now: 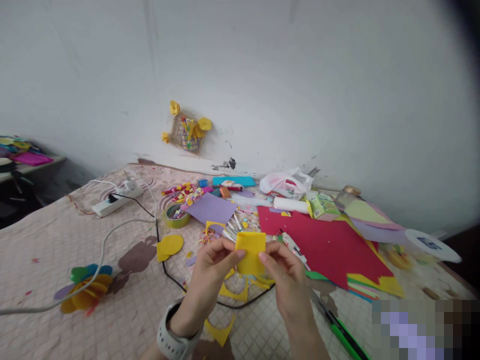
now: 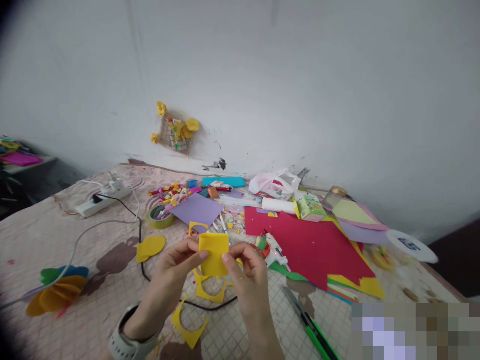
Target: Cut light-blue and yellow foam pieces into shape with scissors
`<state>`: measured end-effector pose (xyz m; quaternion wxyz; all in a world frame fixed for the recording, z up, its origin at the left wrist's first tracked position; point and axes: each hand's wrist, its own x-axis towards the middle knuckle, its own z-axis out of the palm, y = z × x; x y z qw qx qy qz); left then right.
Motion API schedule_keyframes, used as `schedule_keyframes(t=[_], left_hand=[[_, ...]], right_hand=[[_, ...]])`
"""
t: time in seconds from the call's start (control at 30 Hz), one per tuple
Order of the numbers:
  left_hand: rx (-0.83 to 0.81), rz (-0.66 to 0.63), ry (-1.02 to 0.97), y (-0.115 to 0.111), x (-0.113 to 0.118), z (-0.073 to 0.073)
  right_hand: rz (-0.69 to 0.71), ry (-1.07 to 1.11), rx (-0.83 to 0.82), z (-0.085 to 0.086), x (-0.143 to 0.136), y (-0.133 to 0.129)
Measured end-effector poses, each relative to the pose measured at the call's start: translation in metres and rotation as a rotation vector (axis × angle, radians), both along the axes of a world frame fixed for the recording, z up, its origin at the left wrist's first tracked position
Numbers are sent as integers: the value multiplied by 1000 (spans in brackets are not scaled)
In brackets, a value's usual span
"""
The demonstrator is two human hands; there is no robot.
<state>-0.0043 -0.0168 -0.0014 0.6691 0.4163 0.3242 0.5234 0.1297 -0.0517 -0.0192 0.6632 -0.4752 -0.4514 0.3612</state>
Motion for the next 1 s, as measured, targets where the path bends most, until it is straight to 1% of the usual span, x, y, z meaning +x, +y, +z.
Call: schedule_keyframes(t=[0.17,0.3,0.47,0.63,0.8,0.93,1.0], left_hand=[[-1,9,-8,3,-1,-1],[-8,-42,23,7,-2,-5],[-4,31,-15,8,-3,-4],[-17,23,-4,8,0,-5],[37,111,-34,10,0,-10],[41,106,-36,10,1,-11],[68,112,-20,10,0,-11]], right_hand=[[-55,35,6,-4,-1,2],[-36,90,-24,-5,3,4],[-8,69,-62,-4,5,6],[1,46,-82,-5,5,6],[54,6,-81,-9,4,9],[63,-1,-84,-9,4,9],[69,-7,-101,-9,4,9]])
